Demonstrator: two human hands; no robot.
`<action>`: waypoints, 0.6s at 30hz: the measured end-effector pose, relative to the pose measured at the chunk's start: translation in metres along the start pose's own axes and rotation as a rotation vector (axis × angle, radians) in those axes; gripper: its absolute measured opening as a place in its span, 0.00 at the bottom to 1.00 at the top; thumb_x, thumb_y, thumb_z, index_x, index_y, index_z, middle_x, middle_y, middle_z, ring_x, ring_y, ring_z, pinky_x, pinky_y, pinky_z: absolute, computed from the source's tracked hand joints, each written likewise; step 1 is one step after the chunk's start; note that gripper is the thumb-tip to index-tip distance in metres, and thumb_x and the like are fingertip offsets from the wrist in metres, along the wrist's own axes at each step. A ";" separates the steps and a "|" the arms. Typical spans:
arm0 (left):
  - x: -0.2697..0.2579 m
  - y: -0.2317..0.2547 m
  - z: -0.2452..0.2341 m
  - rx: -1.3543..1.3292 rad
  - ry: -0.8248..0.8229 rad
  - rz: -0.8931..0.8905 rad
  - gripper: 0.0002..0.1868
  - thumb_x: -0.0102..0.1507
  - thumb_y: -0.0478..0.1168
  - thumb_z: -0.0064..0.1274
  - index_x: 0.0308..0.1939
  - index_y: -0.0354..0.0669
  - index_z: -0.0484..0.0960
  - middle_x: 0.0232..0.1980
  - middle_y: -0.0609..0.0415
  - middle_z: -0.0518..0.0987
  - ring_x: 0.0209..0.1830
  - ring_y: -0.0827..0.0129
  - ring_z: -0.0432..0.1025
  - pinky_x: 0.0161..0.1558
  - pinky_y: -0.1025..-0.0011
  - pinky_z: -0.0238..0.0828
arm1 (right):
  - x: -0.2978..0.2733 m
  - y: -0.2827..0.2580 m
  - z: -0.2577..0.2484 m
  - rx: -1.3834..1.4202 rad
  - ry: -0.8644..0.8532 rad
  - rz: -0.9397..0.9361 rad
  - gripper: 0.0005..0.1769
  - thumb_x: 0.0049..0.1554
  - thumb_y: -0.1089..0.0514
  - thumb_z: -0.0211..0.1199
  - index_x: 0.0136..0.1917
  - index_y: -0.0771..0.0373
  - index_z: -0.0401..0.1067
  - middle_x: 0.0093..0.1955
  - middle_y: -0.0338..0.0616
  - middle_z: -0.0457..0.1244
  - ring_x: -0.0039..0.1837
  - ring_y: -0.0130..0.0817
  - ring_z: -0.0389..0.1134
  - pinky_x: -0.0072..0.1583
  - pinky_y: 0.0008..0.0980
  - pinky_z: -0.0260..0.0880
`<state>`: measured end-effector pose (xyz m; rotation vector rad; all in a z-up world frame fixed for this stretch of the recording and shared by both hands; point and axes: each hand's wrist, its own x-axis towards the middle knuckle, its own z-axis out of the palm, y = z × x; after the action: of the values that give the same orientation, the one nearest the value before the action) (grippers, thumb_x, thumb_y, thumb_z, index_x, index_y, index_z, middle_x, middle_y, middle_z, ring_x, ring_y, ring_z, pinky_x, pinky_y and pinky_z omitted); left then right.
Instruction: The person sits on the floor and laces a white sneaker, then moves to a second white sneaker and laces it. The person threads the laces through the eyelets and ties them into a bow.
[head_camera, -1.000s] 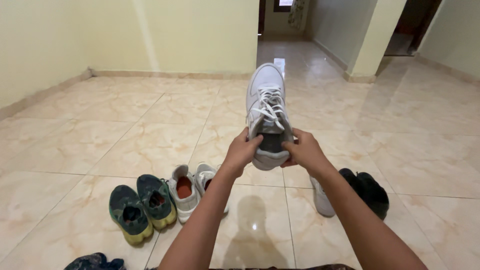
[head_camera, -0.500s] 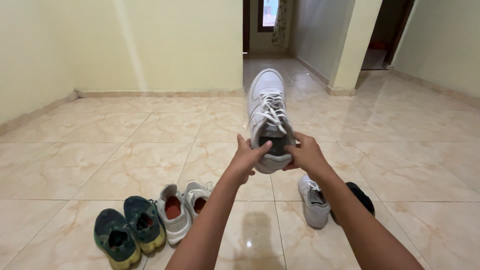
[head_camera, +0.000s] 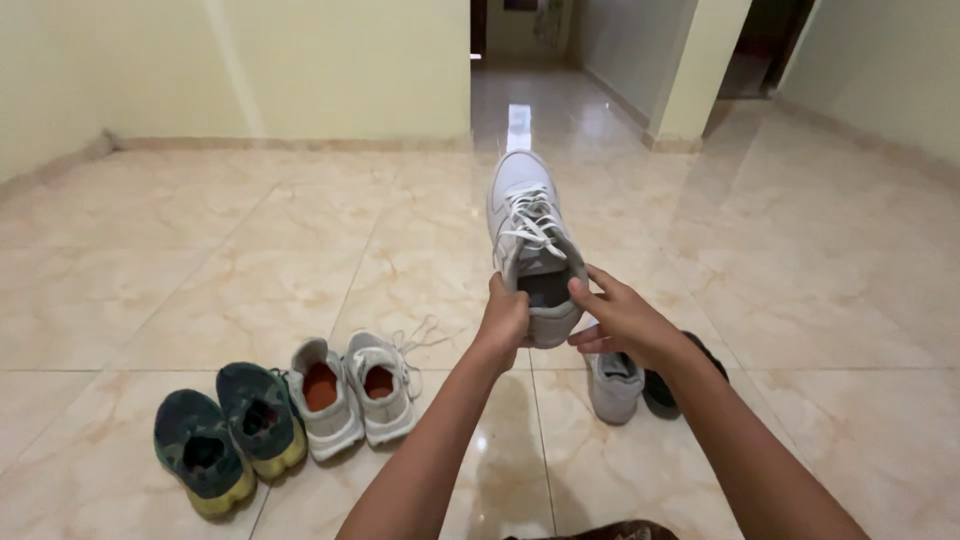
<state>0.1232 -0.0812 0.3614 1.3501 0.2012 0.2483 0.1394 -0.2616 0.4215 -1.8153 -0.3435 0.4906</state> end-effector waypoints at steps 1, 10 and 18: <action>0.004 -0.009 0.000 -0.023 -0.007 -0.006 0.31 0.61 0.33 0.33 0.69 0.42 0.51 0.62 0.37 0.66 0.57 0.42 0.73 0.39 0.43 0.83 | 0.004 0.006 -0.001 0.026 -0.027 0.011 0.44 0.56 0.35 0.55 0.81 0.44 0.47 0.68 0.46 0.63 0.47 0.40 0.74 0.51 0.39 0.75; 0.056 -0.117 -0.009 0.079 0.057 -0.236 0.29 0.62 0.33 0.34 0.69 0.39 0.53 0.59 0.32 0.70 0.49 0.39 0.77 0.31 0.45 0.82 | 0.077 0.140 -0.058 -0.036 0.061 0.263 0.40 0.58 0.37 0.57 0.80 0.48 0.55 0.73 0.40 0.60 0.61 0.43 0.70 0.58 0.44 0.74; 0.109 -0.232 0.000 0.192 0.033 -0.339 0.29 0.62 0.33 0.33 0.69 0.40 0.57 0.60 0.34 0.71 0.49 0.42 0.76 0.29 0.47 0.82 | 0.150 0.297 -0.097 -0.132 0.116 0.384 0.40 0.55 0.43 0.64 0.79 0.42 0.58 0.63 0.48 0.64 0.55 0.40 0.67 0.55 0.44 0.72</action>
<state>0.2418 -0.0958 0.1348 1.4771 0.4859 -0.0350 0.3130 -0.3586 0.1374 -2.0387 0.0584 0.6357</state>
